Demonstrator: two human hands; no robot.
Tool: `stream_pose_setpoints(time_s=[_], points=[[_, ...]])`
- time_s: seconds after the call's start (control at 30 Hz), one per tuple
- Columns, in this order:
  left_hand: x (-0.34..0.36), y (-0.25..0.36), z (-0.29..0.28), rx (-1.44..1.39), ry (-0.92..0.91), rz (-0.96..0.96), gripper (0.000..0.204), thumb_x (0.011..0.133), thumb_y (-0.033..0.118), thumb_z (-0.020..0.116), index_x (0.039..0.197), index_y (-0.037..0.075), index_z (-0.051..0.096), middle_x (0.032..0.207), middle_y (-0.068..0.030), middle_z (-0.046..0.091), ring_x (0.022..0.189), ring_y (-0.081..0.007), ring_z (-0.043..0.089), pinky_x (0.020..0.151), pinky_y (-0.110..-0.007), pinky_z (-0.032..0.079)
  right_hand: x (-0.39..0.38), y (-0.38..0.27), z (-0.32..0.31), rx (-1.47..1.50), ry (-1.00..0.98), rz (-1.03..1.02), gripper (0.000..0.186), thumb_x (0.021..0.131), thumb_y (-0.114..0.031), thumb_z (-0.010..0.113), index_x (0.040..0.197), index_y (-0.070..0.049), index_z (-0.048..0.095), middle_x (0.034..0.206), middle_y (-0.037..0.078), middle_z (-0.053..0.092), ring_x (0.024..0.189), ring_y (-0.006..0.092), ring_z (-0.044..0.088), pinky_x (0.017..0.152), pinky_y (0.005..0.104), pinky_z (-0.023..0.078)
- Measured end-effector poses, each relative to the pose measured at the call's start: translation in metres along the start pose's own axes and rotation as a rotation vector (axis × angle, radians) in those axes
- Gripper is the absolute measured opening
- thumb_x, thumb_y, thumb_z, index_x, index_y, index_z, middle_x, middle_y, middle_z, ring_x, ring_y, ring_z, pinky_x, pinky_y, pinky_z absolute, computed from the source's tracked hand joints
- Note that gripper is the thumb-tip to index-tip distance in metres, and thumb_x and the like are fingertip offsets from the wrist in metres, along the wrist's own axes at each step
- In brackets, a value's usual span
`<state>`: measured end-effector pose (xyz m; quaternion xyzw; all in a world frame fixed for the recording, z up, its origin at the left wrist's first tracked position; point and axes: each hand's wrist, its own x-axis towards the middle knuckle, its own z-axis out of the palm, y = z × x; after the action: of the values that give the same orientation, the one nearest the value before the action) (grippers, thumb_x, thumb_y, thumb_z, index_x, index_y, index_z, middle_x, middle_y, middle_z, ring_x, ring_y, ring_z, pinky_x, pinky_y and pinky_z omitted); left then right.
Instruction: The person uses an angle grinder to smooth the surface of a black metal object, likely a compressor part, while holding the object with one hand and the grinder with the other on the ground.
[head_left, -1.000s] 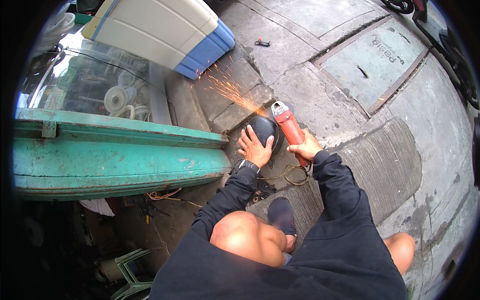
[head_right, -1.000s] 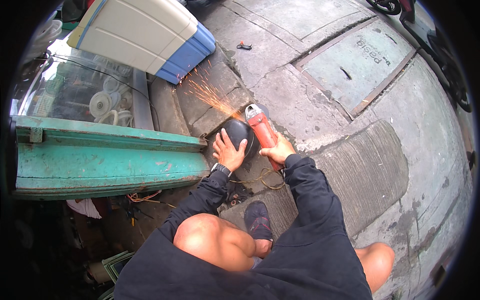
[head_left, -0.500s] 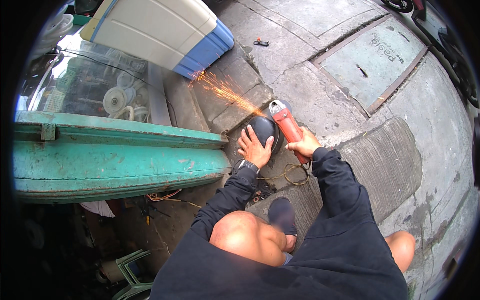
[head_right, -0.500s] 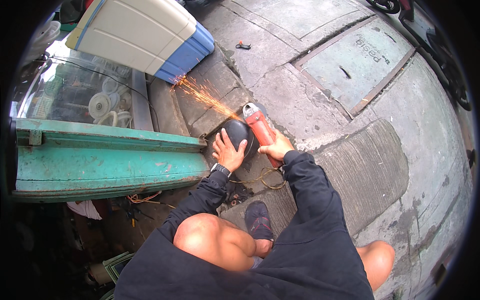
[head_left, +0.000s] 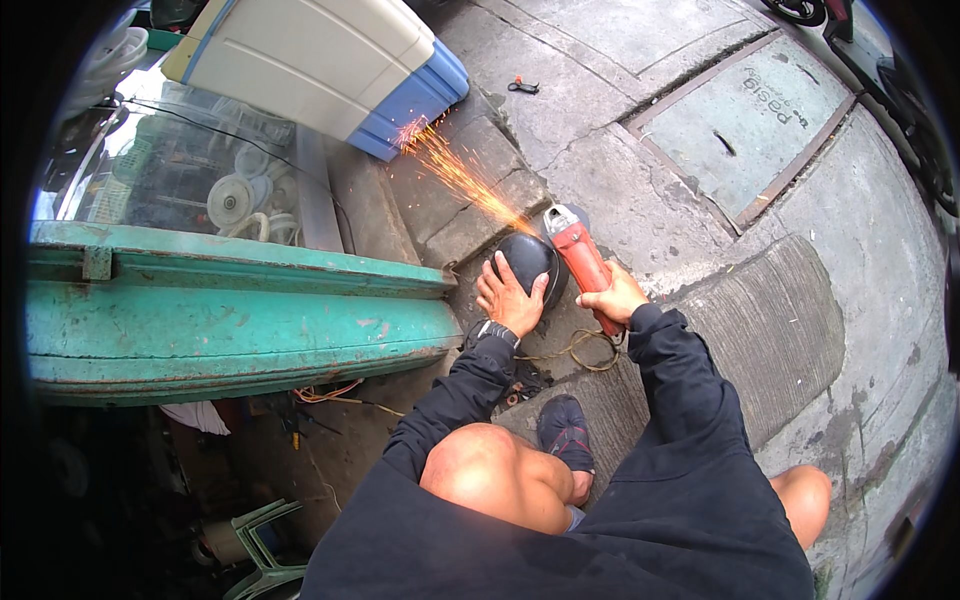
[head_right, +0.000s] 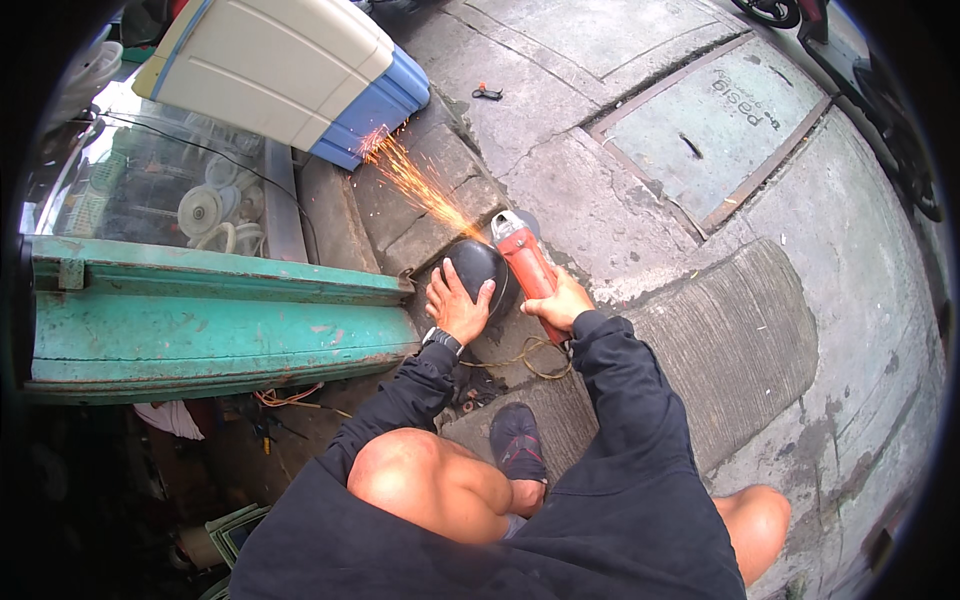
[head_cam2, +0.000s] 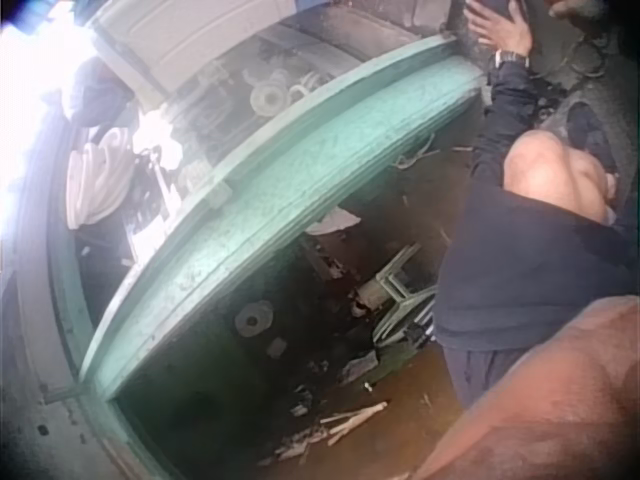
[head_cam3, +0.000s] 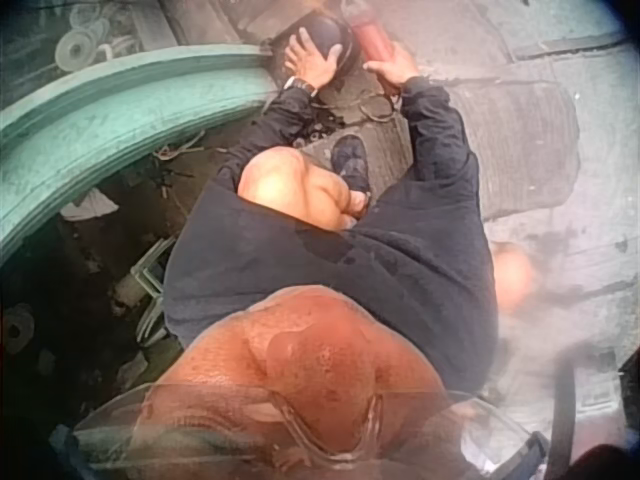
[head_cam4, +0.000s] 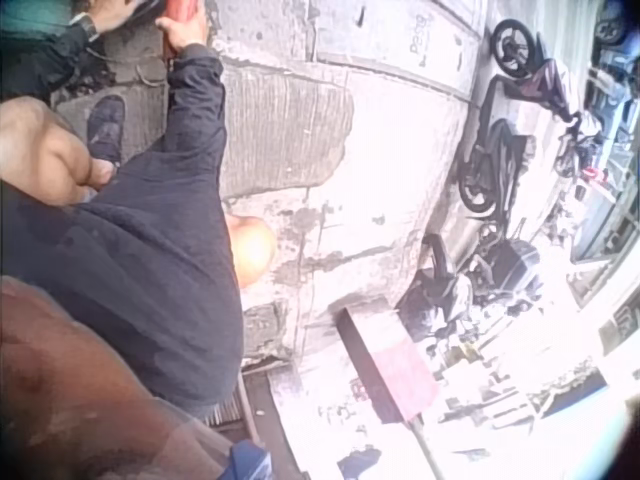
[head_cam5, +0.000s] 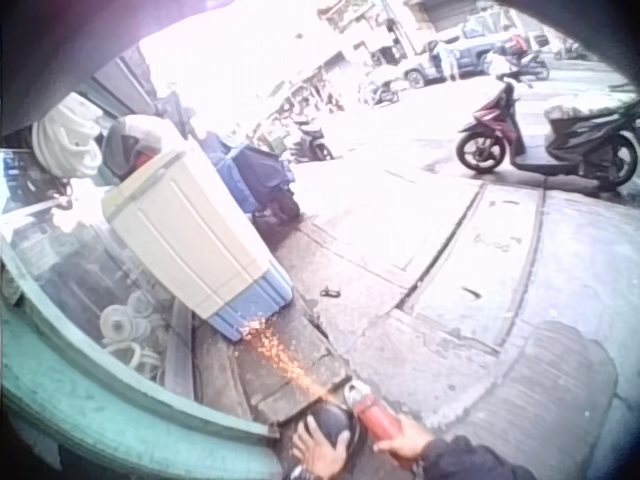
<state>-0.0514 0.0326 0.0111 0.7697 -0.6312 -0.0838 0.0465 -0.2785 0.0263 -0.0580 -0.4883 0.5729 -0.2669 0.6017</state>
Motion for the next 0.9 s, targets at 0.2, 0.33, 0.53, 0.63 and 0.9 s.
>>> stream_pose_setpoints(time_s=[0.2, 0.33, 0.53, 0.63, 0.9], points=[[0.002, -0.015, 0.007, -0.027, 0.042, 0.101, 0.103, 0.096, 0.058, 0.066, 0.165, 0.000, 0.016, 0.162, -0.0372, 0.025, 0.150, -0.0549, 0.025, 0.123, -0.064, 0.022, 0.002, -0.017, -0.002, -0.040, -0.031, 0.016, 0.118, 0.067, -0.041, 0.094, 0.156, 0.011, 0.037, 0.146, 0.031, 0.058, 0.135, 0.0390, 0.059, 0.113, 0.0410, 0.047], [0.003, -0.016, 0.010, -0.057, 0.095, 0.128, 0.101, 0.095, 0.056, 0.068, 0.164, 0.000, 0.019, 0.162, -0.0373, 0.024, 0.148, -0.0554, 0.027, 0.121, -0.066, 0.023, -0.004, -0.013, -0.005, -0.017, -0.039, -0.010, 0.118, 0.067, -0.041, 0.094, 0.156, 0.010, 0.037, 0.145, 0.032, 0.058, 0.135, 0.0391, 0.059, 0.113, 0.0408, 0.047], [0.002, -0.015, 0.011, -0.067, 0.100, 0.126, 0.101, 0.095, 0.056, 0.068, 0.164, 0.000, 0.019, 0.161, -0.0369, 0.026, 0.148, -0.0553, 0.027, 0.121, -0.065, 0.024, -0.010, 0.001, -0.004, 0.000, -0.021, -0.003, 0.117, 0.067, -0.042, 0.094, 0.155, 0.010, 0.038, 0.144, 0.032, 0.059, 0.135, 0.0398, 0.060, 0.113, 0.0409, 0.047], [0.002, -0.013, 0.009, -0.057, 0.097, 0.130, 0.101, 0.095, 0.056, 0.068, 0.164, 0.000, 0.019, 0.161, -0.0368, 0.026, 0.147, -0.0551, 0.028, 0.121, -0.065, 0.024, -0.006, 0.012, 0.000, 0.019, -0.012, -0.020, 0.116, 0.067, -0.042, 0.093, 0.155, 0.010, 0.038, 0.144, 0.032, 0.059, 0.135, 0.0400, 0.060, 0.113, 0.0410, 0.047], [0.002, -0.016, 0.009, -0.070, 0.083, 0.112, 0.101, 0.095, 0.055, 0.069, 0.164, -0.001, 0.020, 0.162, -0.0367, 0.024, 0.149, -0.0549, 0.025, 0.122, -0.065, 0.023, -0.001, -0.012, -0.005, -0.027, -0.036, 0.004, 0.114, 0.067, -0.038, 0.094, 0.155, 0.009, 0.039, 0.141, 0.031, 0.062, 0.131, 0.0381, 0.063, 0.110, 0.0408, 0.048]])
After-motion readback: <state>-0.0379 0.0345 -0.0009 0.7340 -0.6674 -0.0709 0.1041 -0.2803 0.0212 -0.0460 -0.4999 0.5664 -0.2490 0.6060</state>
